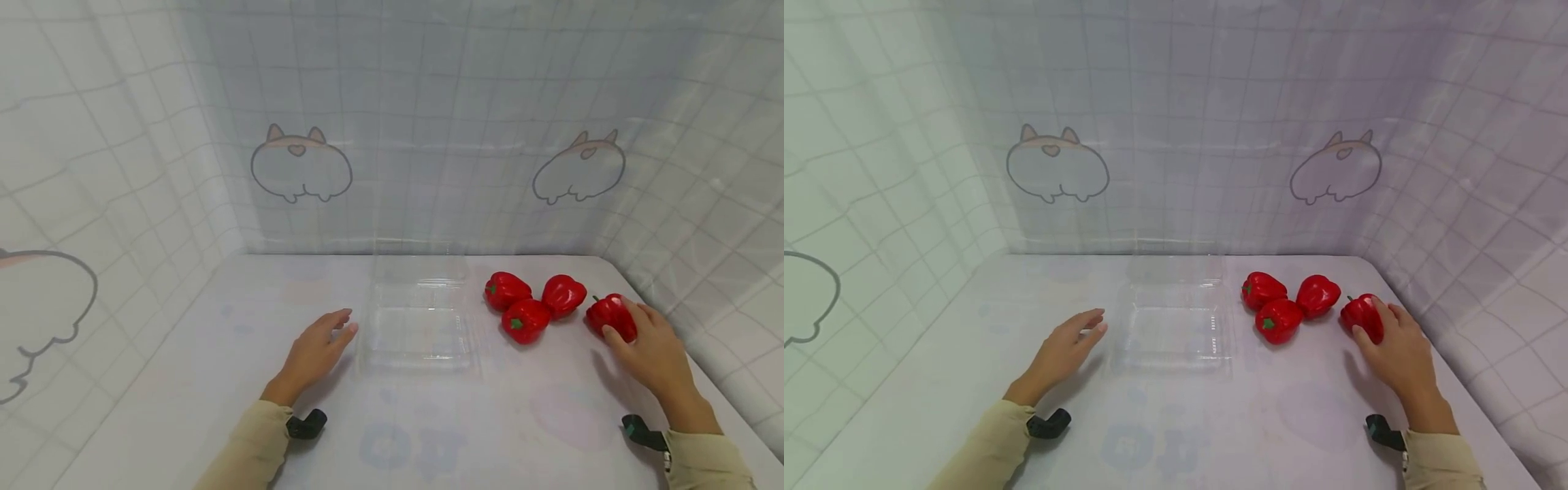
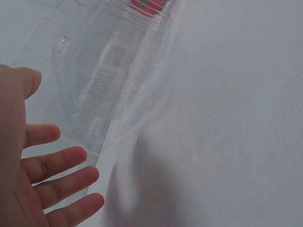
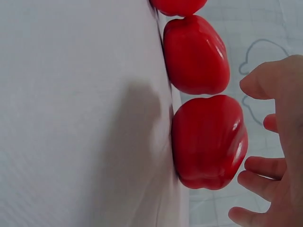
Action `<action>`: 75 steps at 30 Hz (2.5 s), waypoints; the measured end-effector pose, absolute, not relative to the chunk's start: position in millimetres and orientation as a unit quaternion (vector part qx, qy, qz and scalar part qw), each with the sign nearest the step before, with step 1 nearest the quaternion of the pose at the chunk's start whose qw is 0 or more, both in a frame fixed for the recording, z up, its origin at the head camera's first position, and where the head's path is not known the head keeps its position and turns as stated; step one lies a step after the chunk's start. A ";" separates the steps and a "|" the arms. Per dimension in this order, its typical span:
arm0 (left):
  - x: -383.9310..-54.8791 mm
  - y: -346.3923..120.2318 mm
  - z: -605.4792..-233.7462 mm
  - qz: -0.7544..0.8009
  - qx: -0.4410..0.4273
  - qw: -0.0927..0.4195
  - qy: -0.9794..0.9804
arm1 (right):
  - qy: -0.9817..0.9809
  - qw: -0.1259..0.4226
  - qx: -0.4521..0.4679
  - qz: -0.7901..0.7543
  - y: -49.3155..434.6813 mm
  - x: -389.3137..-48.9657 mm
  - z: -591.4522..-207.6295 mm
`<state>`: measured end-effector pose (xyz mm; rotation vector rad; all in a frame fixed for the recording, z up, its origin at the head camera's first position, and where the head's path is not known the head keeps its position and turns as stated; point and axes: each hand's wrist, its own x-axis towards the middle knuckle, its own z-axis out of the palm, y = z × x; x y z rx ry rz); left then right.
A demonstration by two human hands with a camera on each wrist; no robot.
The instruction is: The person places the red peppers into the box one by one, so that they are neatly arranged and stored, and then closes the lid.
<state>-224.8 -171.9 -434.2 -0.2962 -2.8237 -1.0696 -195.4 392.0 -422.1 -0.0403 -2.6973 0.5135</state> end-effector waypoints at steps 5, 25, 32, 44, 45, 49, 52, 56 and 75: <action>-229.5 -164.0 -433.8 -0.390 -0.082 0.047 -0.916 | -0.961 0.192 -0.020 0.198 394.6 -196.8 -424.5; -229.6 -149.1 -436.6 -0.446 -0.104 0.052 -0.887 | -0.958 0.150 -0.063 0.238 398.3 -209.3 -424.4; -229.8 -146.8 -440.4 -0.457 -0.119 0.055 -0.880 | -0.950 0.152 -0.075 0.262 399.3 -213.4 -426.7; -228.5 -146.5 -447.8 -0.480 -0.126 0.045 -0.867 | -0.941 0.178 -0.081 0.276 400.9 -214.9 -438.1; -228.4 -146.7 -448.7 -0.479 -0.126 0.044 -0.868 | -0.940 0.179 -0.083 0.280 400.2 -214.4 -438.9; -227.7 -147.8 -449.6 -0.477 -0.126 0.041 -0.869 | -0.935 0.186 -0.094 0.288 399.5 -213.2 -440.7; -228.5 -148.4 -448.3 -0.475 -0.135 0.043 -0.868 | -0.930 0.188 -0.110 0.296 399.1 -213.2 -440.6; -231.4 -149.2 -447.7 -0.474 -0.152 0.043 -0.866 | -0.919 0.185 -0.141 0.320 398.4 -212.5 -437.7; -230.0 -153.8 -451.5 -0.495 -0.170 0.019 -0.852 | -0.810 0.157 -0.216 0.523 392.0 -214.1 -431.7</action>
